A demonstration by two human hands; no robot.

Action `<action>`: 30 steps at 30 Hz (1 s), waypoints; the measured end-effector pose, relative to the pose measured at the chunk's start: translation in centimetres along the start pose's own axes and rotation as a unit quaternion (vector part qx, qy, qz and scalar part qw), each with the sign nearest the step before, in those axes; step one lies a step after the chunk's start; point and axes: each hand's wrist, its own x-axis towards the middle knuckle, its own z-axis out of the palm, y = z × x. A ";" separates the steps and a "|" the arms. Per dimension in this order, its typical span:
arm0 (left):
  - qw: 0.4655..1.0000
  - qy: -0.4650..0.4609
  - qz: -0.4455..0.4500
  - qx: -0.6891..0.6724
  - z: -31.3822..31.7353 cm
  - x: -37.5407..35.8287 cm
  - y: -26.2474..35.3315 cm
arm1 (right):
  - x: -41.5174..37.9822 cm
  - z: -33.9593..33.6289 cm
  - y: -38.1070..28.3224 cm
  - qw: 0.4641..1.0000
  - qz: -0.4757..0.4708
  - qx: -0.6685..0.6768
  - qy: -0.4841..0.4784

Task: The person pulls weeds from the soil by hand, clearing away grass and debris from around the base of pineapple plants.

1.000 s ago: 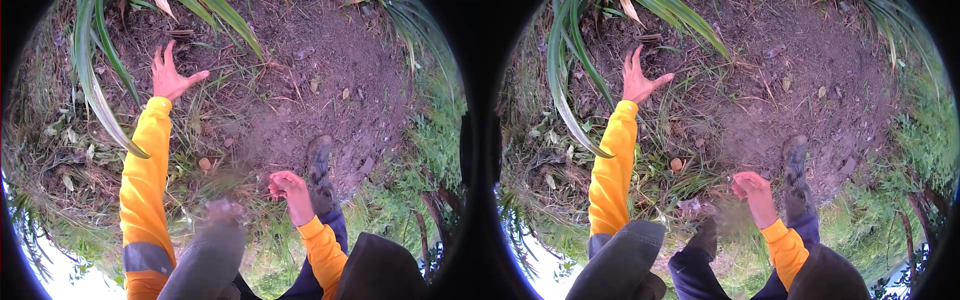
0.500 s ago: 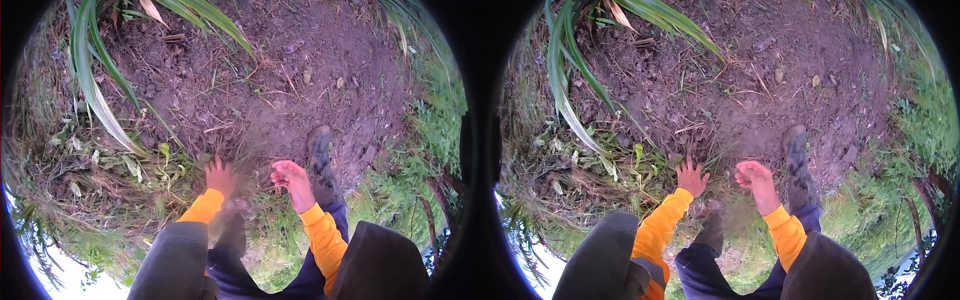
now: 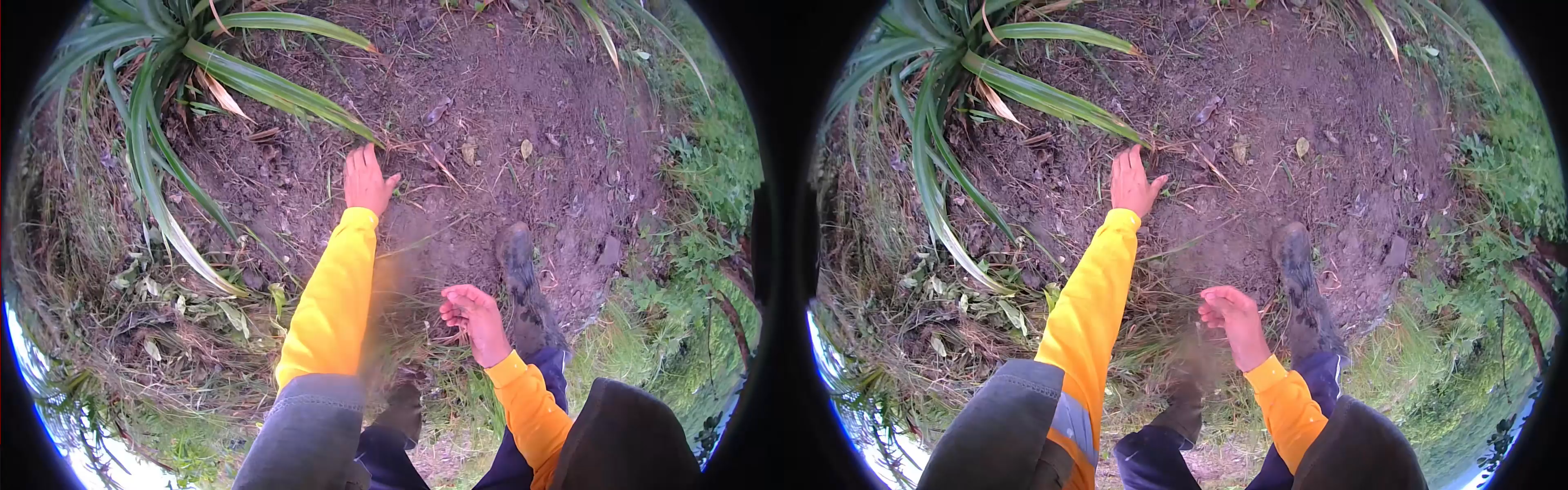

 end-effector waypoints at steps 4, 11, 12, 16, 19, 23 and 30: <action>0.991 -0.126 -0.026 -0.044 4.9 1.6 0.9 | 0.0 -2.0 -0.9 0.999 0.002 0.038 0.004; 0.941 -0.336 0.043 -0.001 3.1 -17.4 8.5 | 1.3 -7.0 -4.3 0.998 0.004 0.052 0.037; 0.965 -0.260 -0.038 -0.015 1.5 -16.0 9.3 | 1.7 -8.0 -4.8 0.997 0.004 0.061 0.048; 0.992 -0.092 -0.020 0.086 -0.3 0.6 8.4 | 2.7 -10.7 -7.8 0.996 0.013 0.073 0.057; 0.957 -0.258 0.121 0.056 3.9 6.4 3.6 | 3.5 -12.0 -10.7 0.996 0.012 0.079 0.044; 0.911 -0.396 -0.111 -0.029 3.5 2.1 10.5 | 3.6 -15.5 -13.9 0.996 0.025 0.085 0.031; 0.918 -0.396 0.033 -0.016 -3.0 -1.3 21.7 | -1.3 -24.7 -17.4 0.982 0.007 0.151 0.111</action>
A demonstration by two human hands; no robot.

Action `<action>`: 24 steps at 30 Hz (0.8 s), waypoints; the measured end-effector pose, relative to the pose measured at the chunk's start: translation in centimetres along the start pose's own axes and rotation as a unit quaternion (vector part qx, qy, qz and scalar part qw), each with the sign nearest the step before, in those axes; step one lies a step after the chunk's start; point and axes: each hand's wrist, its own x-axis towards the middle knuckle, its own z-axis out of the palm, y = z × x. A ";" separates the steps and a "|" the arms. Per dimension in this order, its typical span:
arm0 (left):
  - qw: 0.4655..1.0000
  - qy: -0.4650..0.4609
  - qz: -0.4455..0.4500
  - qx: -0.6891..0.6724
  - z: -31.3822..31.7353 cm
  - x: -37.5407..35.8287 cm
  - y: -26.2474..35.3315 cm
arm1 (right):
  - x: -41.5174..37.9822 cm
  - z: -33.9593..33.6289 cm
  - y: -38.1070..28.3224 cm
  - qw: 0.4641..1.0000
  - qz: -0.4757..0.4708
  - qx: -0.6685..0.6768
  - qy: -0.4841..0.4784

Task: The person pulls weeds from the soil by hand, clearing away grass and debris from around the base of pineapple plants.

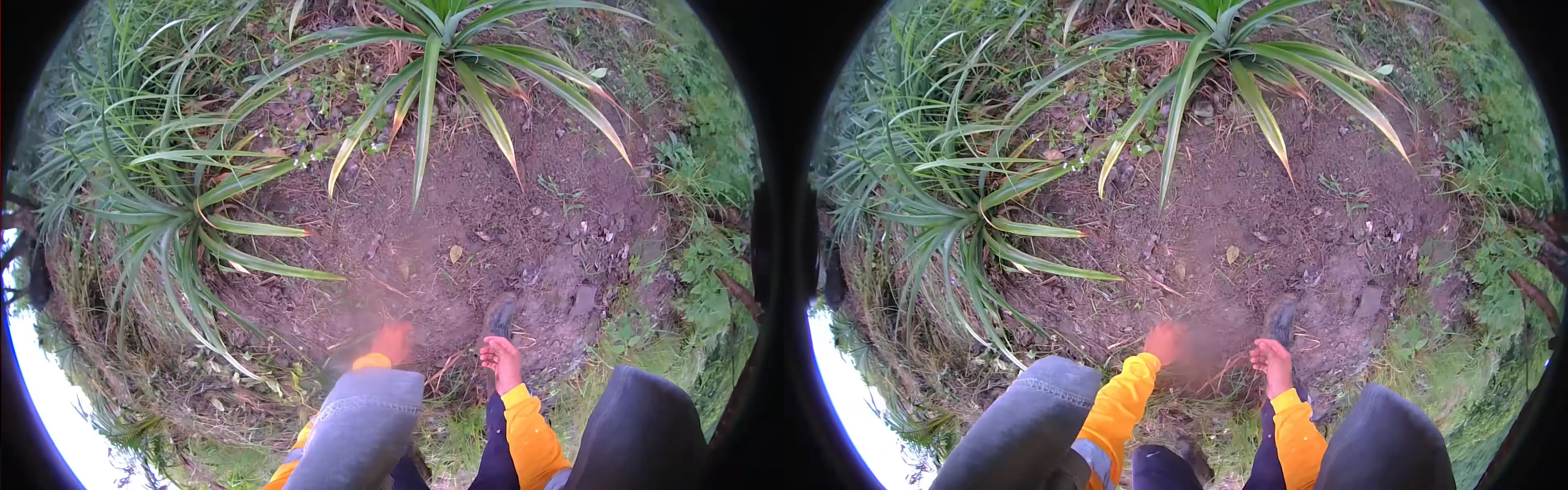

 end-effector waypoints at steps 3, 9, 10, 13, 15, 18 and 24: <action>0.986 0.075 -0.104 -0.110 -7.0 4.8 -0.1 | -1.0 -2.7 -1.3 0.999 -0.018 -0.023 0.028; 0.974 0.067 -0.189 -0.102 -16.3 10.1 -2.9 | -0.1 -3.3 -3.4 0.995 -0.042 -0.090 0.025; 0.974 0.049 -0.204 -0.083 -18.3 10.0 -2.1 | 0.3 -3.0 -3.7 0.995 -0.049 -0.091 0.017; 0.980 0.037 -0.194 -0.037 -18.9 9.9 -4.7 | 2.0 -1.9 -4.1 0.989 -0.070 -0.128 -0.006; 0.984 0.041 -0.171 0.016 -18.8 10.5 -6.4 | 3.1 -0.6 -5.0 0.987 -0.068 -0.143 -0.011; 0.983 0.051 -0.179 0.001 -17.9 13.9 -9.3 | 5.7 1.5 -5.7 0.986 -0.068 -0.151 -0.015; 0.959 0.061 -0.273 -0.044 -17.2 23.9 -10.4 | 10.0 5.2 -7.8 0.986 -0.073 -0.146 0.012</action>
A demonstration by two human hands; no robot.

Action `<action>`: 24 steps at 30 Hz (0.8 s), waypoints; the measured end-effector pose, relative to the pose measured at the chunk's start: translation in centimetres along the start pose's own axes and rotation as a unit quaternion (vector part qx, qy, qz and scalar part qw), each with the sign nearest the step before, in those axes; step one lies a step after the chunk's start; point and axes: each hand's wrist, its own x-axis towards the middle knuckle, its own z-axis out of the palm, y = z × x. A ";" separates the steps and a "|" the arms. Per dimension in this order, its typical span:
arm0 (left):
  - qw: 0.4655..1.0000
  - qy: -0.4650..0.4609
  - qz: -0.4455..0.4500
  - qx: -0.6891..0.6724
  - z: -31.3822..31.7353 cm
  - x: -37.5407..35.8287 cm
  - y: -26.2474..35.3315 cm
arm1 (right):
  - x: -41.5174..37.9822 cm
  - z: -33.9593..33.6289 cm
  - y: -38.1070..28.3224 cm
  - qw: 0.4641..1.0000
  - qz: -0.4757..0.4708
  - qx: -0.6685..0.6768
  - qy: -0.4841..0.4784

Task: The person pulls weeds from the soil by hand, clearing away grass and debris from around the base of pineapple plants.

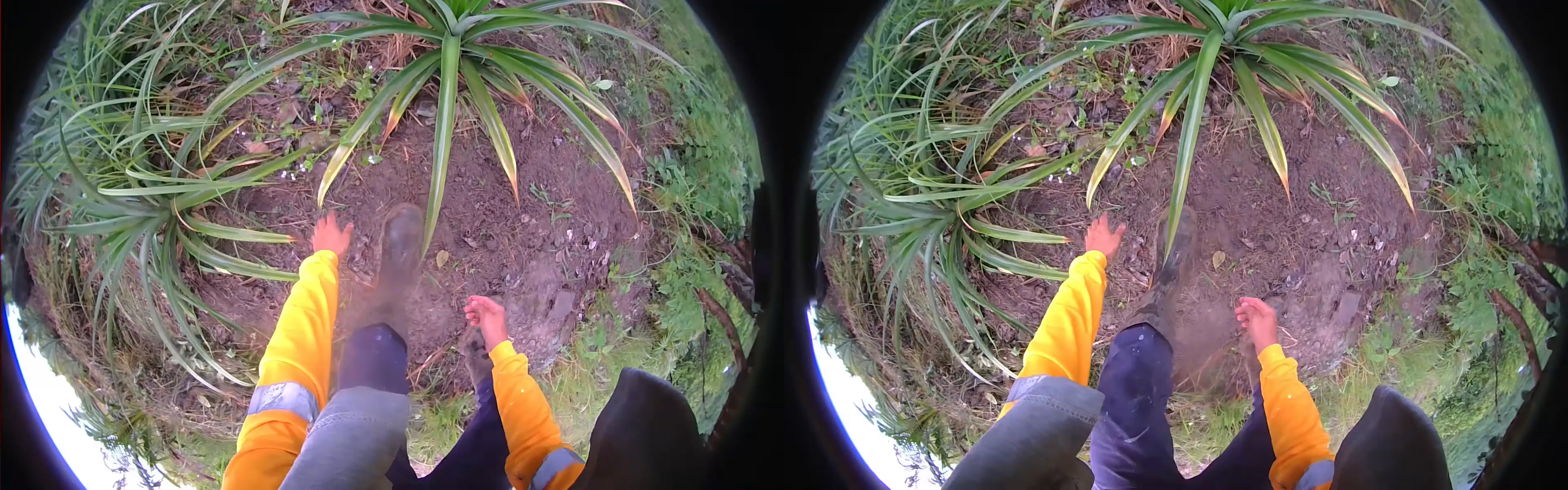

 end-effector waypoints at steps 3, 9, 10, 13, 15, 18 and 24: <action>0.994 0.103 0.045 0.004 0.9 4.1 2.2 | 1.9 0.1 -1.8 0.999 -0.017 -0.011 0.034; 0.966 0.163 0.146 -0.139 0.2 10.4 7.4 | 5.6 7.8 -10.1 0.955 -0.147 -0.247 0.075; 0.960 0.213 0.167 -0.065 0.8 11.3 8.2 | 7.3 9.9 -12.8 0.931 -0.196 -0.299 0.069; 0.948 0.229 0.120 -0.187 1.3 13.7 10.3 | 17.3 14.7 -17.0 0.806 -0.379 -0.449 0.069; 0.941 0.255 0.128 -0.180 2.8 15.7 10.5 | 22.4 19.0 -21.8 0.715 -0.487 -0.495 0.080; 0.929 0.302 0.137 -0.164 4.1 17.7 11.3 | 26.1 24.2 -27.8 0.581 -0.566 -0.584 0.025; 0.811 0.379 0.280 -0.347 6.4 23.7 12.1 | 32.9 23.8 -29.8 0.379 -0.651 -0.655 -0.058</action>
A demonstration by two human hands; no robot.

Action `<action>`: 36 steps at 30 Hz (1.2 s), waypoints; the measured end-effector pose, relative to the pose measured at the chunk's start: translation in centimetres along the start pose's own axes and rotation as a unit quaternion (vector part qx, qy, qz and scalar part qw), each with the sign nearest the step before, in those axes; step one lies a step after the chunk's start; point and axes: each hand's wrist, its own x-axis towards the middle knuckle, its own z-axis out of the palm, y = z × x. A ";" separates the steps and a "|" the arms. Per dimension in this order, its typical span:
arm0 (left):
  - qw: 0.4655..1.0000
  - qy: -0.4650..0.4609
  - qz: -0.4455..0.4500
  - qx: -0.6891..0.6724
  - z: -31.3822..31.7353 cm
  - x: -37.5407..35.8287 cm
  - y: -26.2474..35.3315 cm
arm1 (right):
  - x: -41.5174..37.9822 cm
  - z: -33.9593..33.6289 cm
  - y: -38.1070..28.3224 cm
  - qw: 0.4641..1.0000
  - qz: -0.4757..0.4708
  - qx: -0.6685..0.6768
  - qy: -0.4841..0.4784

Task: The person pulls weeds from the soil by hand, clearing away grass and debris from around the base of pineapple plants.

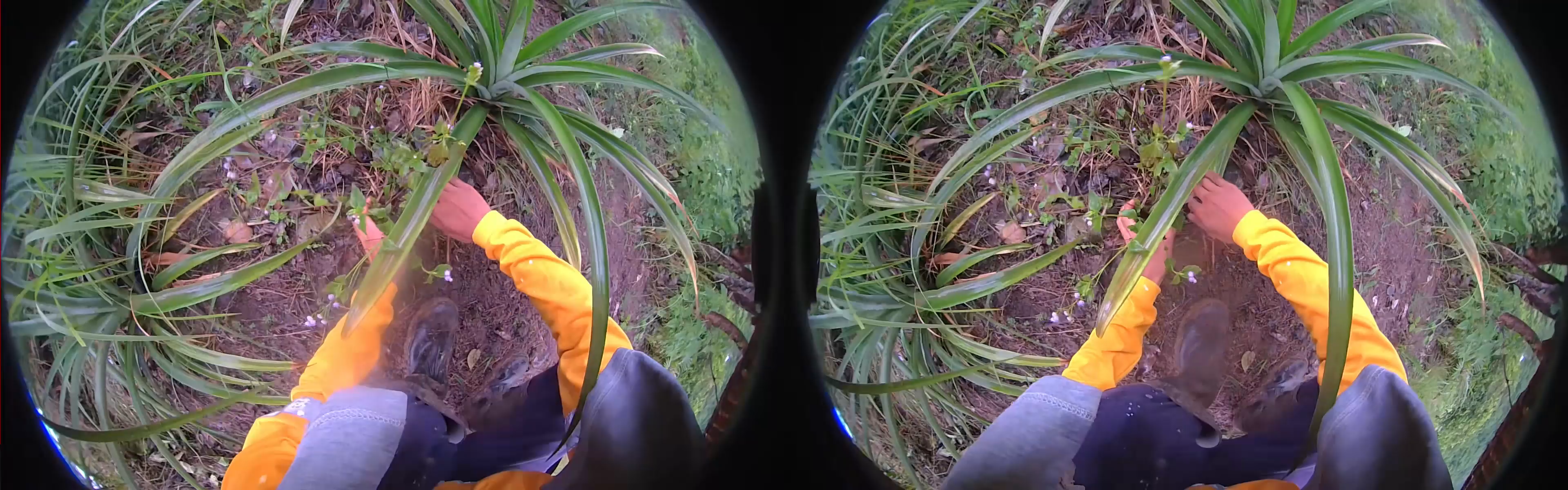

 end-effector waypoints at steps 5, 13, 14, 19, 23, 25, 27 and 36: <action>0.997 -0.046 -0.012 -0.057 -0.1 3.4 -1.1 | -3.8 -4.1 2.1 0.985 -0.033 -0.130 -0.111; 0.860 -0.210 -0.250 -0.393 -0.9 5.1 -0.4 | -2.9 -4.7 -1.2 0.992 -0.014 -0.078 -0.103; 0.860 -0.196 -0.244 -0.403 0.8 4.8 -2.7 | -2.8 -4.1 -1.6 0.989 -0.012 -0.093 -0.114; 0.958 -0.211 -0.050 -0.188 -1.1 3.9 -3.5 | -4.8 -1.2 -1.8 0.986 -0.009 -0.128 -0.110; 0.957 -0.288 0.029 0.022 -3.4 1.3 -8.2 | -5.7 -3.8 -1.4 0.981 0.001 -0.105 -0.165; 0.948 -0.300 -0.070 -0.085 -0.5 0.2 -11.1 | -7.0 -3.2 -0.4 0.987 -0.024 -0.103 -0.118; 0.947 -0.283 0.001 -0.151 1.2 -1.7 -11.8 | -7.5 -3.0 -0.5 0.987 -0.015 -0.106 -0.121; 0.957 -0.234 -0.136 -0.108 -12.2 -5.3 -1.2 | -6.2 -4.0 -2.2 0.986 -0.025 -0.113 -0.119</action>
